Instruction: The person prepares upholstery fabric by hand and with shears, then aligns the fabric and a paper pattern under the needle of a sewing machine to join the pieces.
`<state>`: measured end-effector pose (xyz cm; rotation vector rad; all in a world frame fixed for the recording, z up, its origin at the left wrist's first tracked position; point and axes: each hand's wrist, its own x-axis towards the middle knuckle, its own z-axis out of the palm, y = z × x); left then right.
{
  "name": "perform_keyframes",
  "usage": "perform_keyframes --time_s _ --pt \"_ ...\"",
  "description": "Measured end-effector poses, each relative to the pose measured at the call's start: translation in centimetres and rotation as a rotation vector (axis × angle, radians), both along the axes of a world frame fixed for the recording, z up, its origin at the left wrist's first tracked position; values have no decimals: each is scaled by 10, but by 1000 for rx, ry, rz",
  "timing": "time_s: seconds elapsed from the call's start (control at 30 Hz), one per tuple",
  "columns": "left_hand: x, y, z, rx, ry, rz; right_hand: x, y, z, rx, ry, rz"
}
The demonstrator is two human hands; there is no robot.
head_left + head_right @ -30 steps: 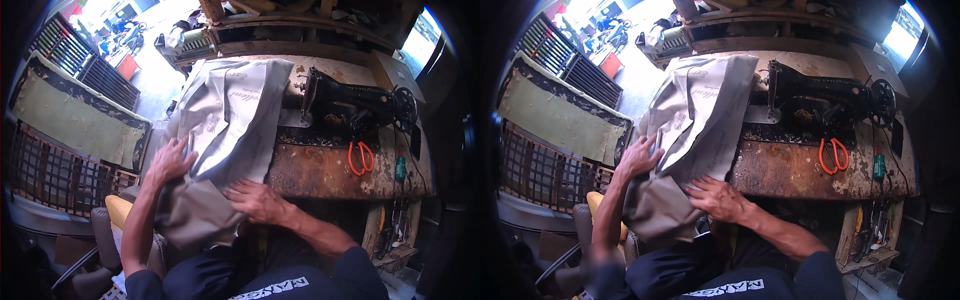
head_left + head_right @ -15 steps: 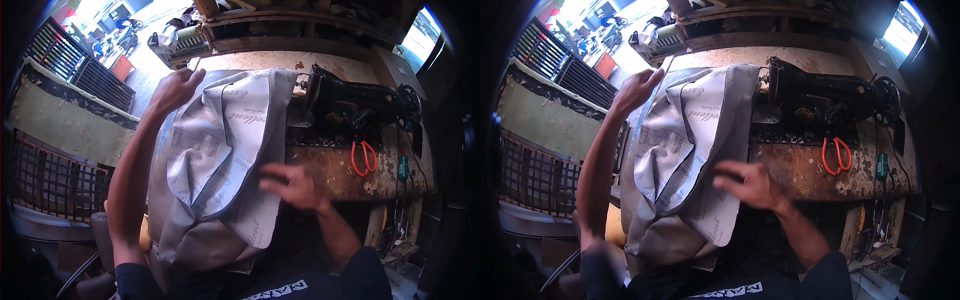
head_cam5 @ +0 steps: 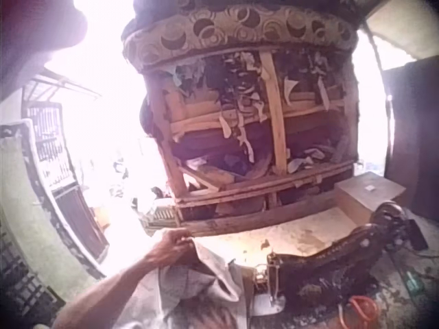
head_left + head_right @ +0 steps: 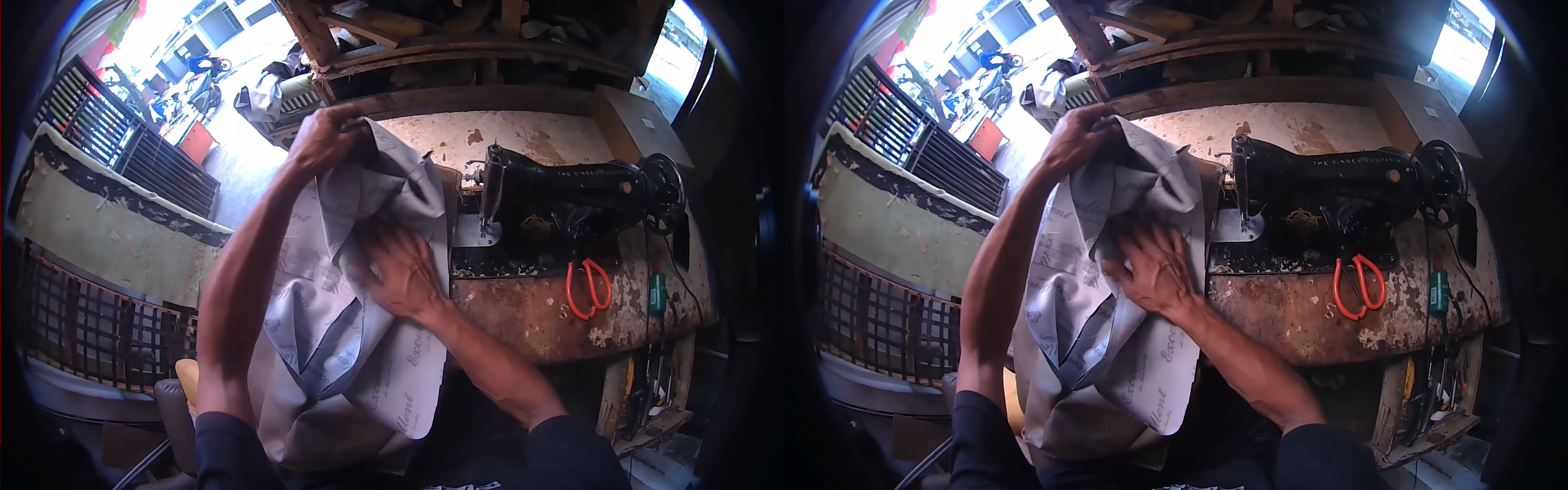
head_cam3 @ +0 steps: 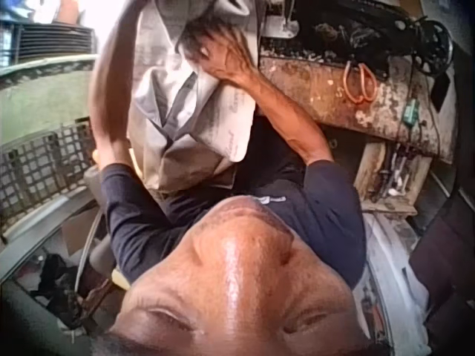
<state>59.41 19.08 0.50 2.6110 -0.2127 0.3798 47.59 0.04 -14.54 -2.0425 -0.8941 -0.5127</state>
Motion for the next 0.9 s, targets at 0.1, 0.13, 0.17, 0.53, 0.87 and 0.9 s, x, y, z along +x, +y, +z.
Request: perform_keyframes --time_s 0.1,0.13,0.17,0.53,0.87,0.9 --pt "-42 -34 57 222 -118 7 25 18 10 -163 235 70" --pt "-55 -44 61 299 -172 1 37 22 13 -284 400 85" --pt "-59 -54 65 336 -182 -37 56 26 -2 -28 48 -15" --pt "-87 2 104 212 -355 -90 67 -19 60 682 -114 -313" --pt "-92 -35 137 262 43 -425 58 -9 79 754 240 223" --pt "-85 -28 126 309 180 -449 43 -14 94 723 411 307"
